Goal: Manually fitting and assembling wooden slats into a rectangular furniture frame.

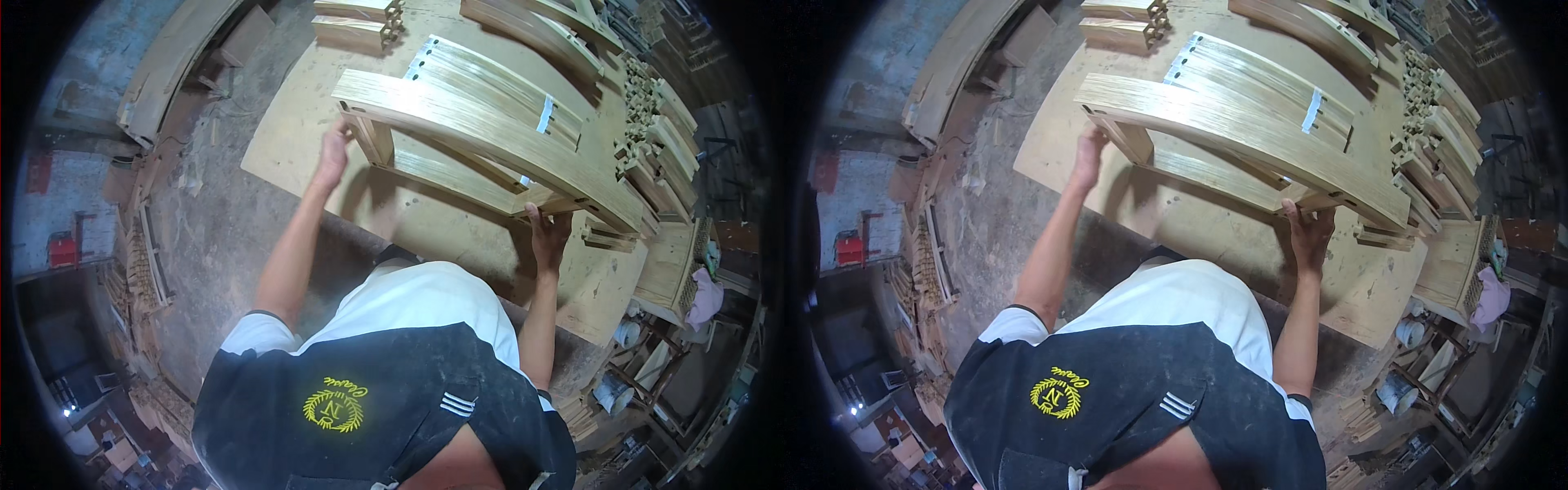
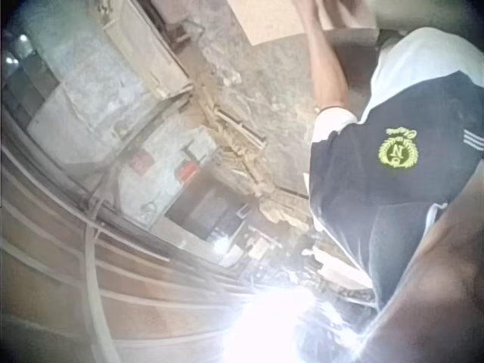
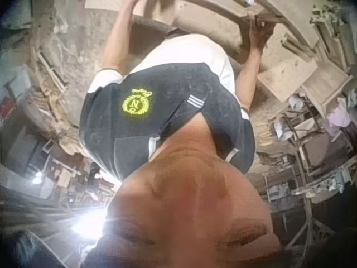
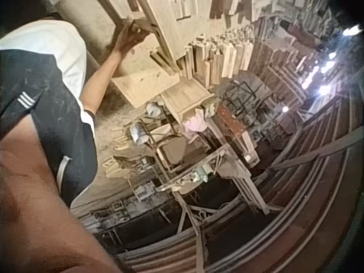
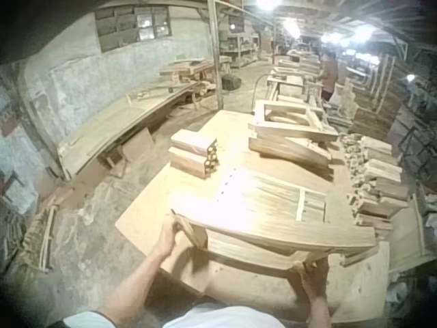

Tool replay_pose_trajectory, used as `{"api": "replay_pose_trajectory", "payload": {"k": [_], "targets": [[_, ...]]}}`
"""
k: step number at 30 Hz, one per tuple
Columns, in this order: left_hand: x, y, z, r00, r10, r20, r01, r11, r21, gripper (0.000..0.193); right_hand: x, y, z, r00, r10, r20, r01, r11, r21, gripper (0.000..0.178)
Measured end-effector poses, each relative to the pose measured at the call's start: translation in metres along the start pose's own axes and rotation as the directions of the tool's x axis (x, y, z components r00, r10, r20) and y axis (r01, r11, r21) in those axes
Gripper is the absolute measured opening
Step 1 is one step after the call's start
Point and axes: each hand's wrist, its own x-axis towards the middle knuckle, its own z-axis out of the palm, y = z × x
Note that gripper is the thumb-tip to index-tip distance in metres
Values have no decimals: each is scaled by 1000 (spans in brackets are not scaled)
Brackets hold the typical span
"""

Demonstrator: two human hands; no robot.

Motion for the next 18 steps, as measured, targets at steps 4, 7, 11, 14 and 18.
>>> {"api": "replay_pose_trajectory", "payload": {"k": [4, 7, 11, 14, 18], "targets": [[0, -14, 16, 996, -44, 76, 49, 997, -67, 46, 13, 3, -3, 991, 65, 121, -60, 997, -44, 59], [12, -17, 11, 980, -148, 133, 157, 986, -57, 54, 17, 5, 1, 991, 102, 88, -111, 988, 104, 56], [32, 3, 10, 946, -226, 233, 215, 974, 70, 57, 29, 21, 2, 991, 109, 75, -112, 993, 45, 57], [54, -12, -2, 912, -156, 378, 122, 986, 113, 59, 41, 28, 15, 996, 78, -36, -77, 996, 43, 59], [63, -20, 7, 953, -142, 269, 123, 989, 87, 56, 52, 0, 32, 948, 298, -111, -292, 954, 70, 52]]}}
